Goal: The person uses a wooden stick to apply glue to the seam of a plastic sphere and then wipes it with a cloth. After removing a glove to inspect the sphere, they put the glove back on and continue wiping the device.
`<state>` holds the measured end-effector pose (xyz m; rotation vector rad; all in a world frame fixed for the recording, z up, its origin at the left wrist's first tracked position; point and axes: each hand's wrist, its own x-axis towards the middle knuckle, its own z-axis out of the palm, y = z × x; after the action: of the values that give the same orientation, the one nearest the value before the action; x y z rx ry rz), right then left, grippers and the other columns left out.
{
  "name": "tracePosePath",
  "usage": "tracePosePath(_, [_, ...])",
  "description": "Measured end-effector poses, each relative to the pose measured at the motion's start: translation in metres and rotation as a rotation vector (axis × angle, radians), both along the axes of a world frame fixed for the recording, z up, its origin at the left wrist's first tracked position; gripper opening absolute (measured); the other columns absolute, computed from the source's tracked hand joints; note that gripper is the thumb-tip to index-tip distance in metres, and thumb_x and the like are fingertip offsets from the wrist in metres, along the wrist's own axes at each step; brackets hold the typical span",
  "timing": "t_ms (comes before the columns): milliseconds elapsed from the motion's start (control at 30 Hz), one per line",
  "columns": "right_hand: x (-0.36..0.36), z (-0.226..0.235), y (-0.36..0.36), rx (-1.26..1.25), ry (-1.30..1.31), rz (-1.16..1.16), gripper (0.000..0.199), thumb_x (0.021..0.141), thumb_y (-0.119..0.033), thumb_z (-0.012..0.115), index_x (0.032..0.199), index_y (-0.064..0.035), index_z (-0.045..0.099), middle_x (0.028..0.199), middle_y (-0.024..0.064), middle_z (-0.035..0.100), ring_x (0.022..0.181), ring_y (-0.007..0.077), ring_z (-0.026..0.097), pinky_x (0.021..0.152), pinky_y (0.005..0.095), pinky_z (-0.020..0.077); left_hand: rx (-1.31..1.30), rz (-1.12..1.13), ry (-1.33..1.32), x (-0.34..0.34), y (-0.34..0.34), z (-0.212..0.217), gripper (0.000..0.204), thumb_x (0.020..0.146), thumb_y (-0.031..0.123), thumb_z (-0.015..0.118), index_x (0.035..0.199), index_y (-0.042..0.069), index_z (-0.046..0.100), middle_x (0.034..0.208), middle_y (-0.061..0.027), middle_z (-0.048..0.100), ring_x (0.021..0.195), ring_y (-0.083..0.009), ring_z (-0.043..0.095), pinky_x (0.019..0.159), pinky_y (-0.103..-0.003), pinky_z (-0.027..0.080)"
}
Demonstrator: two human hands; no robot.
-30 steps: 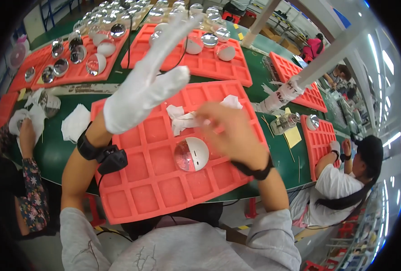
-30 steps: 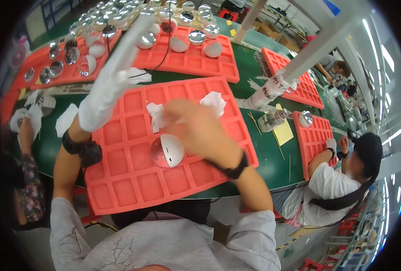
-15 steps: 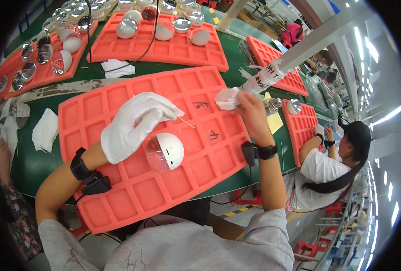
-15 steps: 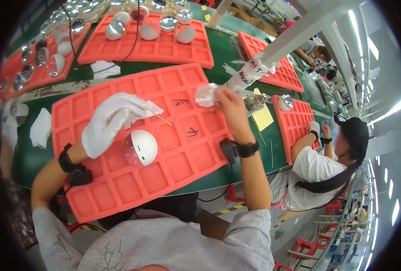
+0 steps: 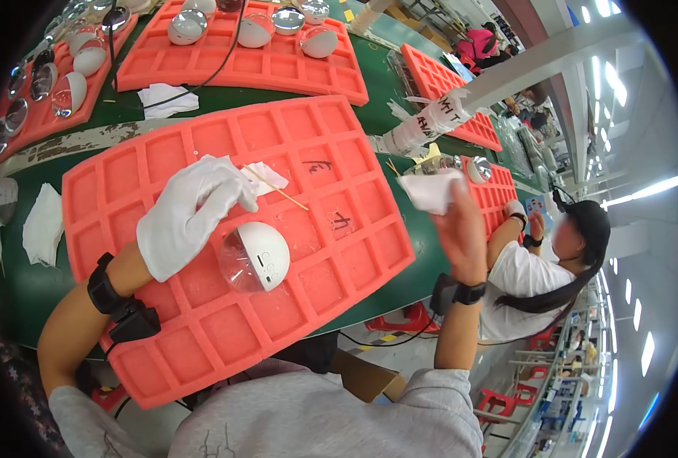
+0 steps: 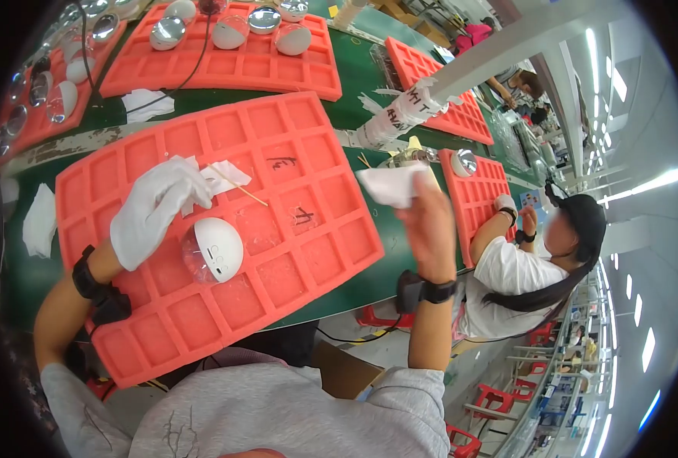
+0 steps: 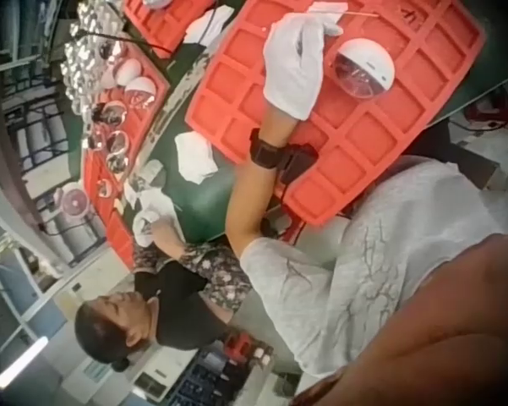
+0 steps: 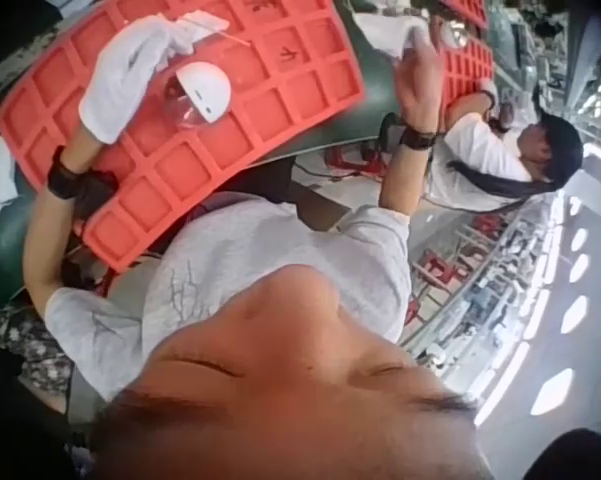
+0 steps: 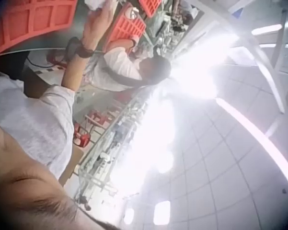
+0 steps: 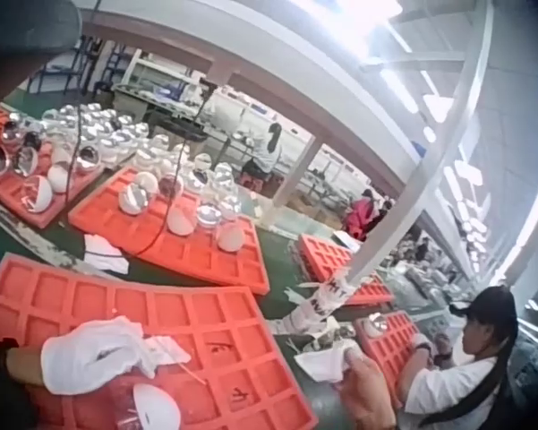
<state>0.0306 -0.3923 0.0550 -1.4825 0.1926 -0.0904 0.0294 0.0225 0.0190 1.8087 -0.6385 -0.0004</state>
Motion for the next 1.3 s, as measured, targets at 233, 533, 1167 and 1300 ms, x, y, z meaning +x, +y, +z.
tracePosePath(233, [0.036, 0.033, -0.084, -0.902, -0.377, -0.401, 0.026, 0.103, -0.02, 0.062, 0.11, 0.0015, 0.074, 0.099, 0.0066, 0.076, 0.088, 0.0084, 0.068, 0.067, 0.0227, 0.0515, -0.007, -0.044, -0.098, 0.003, 0.0, -0.009, 0.023, 0.101, 0.012, 0.049, 0.086, 0.002, 0.062, 0.09, -0.0122, 0.065, 0.093, -0.0296, 0.058, 0.094, -0.04, 0.042])
tracePosePath(533, [0.038, -0.004, -0.056, -1.145, -0.515, -0.224, 0.026, 0.101, -0.019, 0.064, 0.116, -0.0003, 0.073, 0.111, 0.0148, 0.072, 0.094, 0.0247, 0.068, 0.079, 0.0322, 0.0543, 0.087, -0.113, -0.1, 0.0, 0.006, -0.008, 0.018, 0.1, 0.014, 0.051, 0.091, 0.003, 0.062, 0.106, -0.0113, 0.066, 0.111, -0.0313, 0.058, 0.107, -0.043, 0.038])
tracePosePath(1167, [0.041, 0.035, -0.051, -1.365, -0.305, -0.007, 0.033, 0.102, -0.025, 0.061, 0.101, 0.0074, 0.068, 0.083, 0.0144, 0.057, 0.075, 0.0247, 0.055, 0.07, 0.0339, 0.0426, 0.094, -0.258, -0.178, -0.005, 0.005, -0.015, 0.04, 0.087, 0.035, 0.073, 0.113, 0.006, 0.064, 0.116, -0.015, 0.063, 0.115, -0.0332, 0.056, 0.103, -0.046, 0.044])
tracePosePath(1300, [0.047, 0.035, -0.061, -1.408, -0.172, 0.001, 0.037, 0.103, -0.027, 0.059, 0.096, 0.0088, 0.064, 0.076, 0.0148, 0.054, 0.068, 0.0234, 0.05, 0.066, 0.0347, 0.0407, 0.158, -0.282, -0.267, -0.007, 0.004, -0.021, 0.064, 0.07, 0.044, 0.086, 0.117, 0.006, 0.064, 0.119, -0.0188, 0.061, 0.116, -0.0357, 0.055, 0.103, -0.047, 0.044])
